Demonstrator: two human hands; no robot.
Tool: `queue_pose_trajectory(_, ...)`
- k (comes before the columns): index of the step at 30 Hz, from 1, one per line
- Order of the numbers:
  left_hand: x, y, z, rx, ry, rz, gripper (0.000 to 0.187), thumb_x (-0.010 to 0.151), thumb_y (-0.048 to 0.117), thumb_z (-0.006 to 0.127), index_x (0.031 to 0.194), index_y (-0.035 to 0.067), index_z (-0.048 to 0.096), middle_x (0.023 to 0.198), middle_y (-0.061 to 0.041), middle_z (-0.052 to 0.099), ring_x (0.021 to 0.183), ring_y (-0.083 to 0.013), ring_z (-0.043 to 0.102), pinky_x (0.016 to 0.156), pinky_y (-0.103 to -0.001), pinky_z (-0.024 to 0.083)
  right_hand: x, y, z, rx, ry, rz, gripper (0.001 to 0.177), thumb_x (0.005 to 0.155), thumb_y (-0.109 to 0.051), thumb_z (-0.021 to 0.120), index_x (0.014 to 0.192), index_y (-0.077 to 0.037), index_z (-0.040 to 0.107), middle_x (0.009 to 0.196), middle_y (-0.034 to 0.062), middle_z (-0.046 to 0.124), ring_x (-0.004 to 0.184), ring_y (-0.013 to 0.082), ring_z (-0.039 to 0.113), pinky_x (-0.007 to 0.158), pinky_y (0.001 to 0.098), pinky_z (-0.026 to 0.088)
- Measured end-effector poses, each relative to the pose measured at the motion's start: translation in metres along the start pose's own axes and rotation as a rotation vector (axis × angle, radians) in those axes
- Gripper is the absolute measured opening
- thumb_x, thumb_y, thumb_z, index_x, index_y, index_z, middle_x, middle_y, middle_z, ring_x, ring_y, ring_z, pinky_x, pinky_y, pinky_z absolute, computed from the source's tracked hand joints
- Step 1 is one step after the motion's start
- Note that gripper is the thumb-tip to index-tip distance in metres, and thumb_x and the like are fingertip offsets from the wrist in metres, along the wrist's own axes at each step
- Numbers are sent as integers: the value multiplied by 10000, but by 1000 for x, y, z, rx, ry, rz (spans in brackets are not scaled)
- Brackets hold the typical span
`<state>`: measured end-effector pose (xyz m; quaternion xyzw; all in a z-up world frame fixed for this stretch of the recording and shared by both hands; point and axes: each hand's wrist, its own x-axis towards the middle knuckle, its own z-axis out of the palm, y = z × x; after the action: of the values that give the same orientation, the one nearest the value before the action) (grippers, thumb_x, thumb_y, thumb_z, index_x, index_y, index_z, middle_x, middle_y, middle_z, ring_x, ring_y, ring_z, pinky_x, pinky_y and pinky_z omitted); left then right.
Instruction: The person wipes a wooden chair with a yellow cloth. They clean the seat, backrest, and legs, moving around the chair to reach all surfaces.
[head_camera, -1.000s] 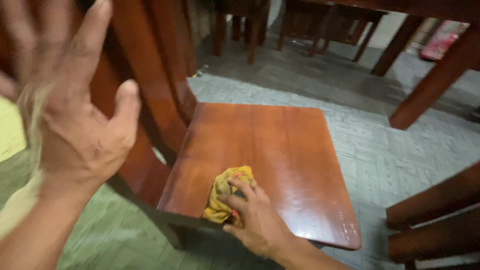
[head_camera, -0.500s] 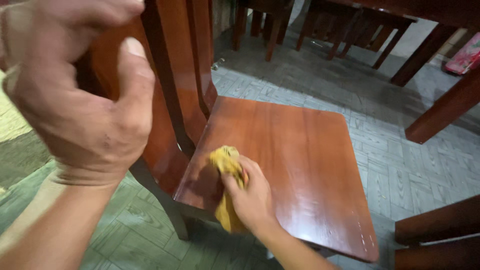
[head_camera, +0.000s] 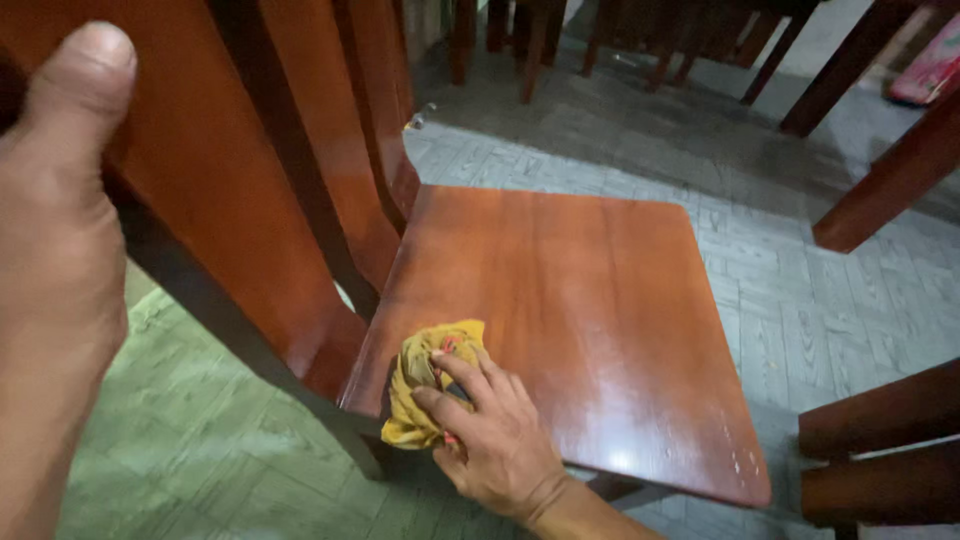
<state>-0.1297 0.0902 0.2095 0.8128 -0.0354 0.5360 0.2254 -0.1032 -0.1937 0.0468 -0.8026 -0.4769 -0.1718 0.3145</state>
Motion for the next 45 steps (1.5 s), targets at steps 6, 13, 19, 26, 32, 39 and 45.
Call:
queue_pose_trajectory(6,-1,44,-8,-78,-81,-300,318,1175,326,619,1117,29,715,835,-39,626,713,-127,614,695,-316,518,-1,32,-8,-31,-61,-37,538,719,-140,745,1251,-141,667,1410,144,537,1286,407,521,1002,499,453)
queue_pose_trajectory(13,4,45,-6,196,-85,-305,453,1156,359,636,978,-53,700,702,-144,538,591,-221,533,561,-389,435,7,35,-10,-3,-54,5,469,735,-132,738,1200,-153,680,1388,136,551,1266,401,526,978,494,452)
queue_pose_trajectory(19,4,34,-3,242,-73,-305,615,1149,437,655,1303,-158,614,1109,-332,668,995,-419,667,937,-505,559,8,37,-14,49,-97,74,450,747,-98,708,1193,-149,682,1405,125,557,1283,384,534,1027,488,434)
queue_pose_trajectory(26,10,35,0,207,-60,-369,1090,1044,581,625,1616,-137,37,1692,-371,134,1638,-461,151,1361,-500,140,19,53,-14,55,-79,134,426,744,-95,693,1169,-116,703,1364,154,580,1255,415,538,1032,500,439)
queue_pose_trajectory(32,17,53,-1,31,-10,-442,1159,978,756,538,1614,-105,92,1704,-303,148,1607,-408,160,1314,-454,145,50,60,20,174,336,424,342,847,-131,676,1180,-60,708,1227,183,673,1156,380,620,985,475,498)
queue_pose_trajectory(39,18,42,3,-206,75,-412,989,1027,751,273,1625,-34,222,1706,-255,210,1588,-385,186,1275,-417,157,118,11,79,1552,444,987,305,1007,-237,561,1262,-85,631,946,75,687,735,206,690,651,378,593)
queue_pose_trajectory(45,7,30,2,-2,32,-195,644,1145,484,248,1593,28,327,1651,-246,324,1533,-400,342,1280,-411,285,138,-19,105,1417,401,1104,302,1012,-232,517,1261,-157,669,936,51,709,720,172,662,637,355,580)
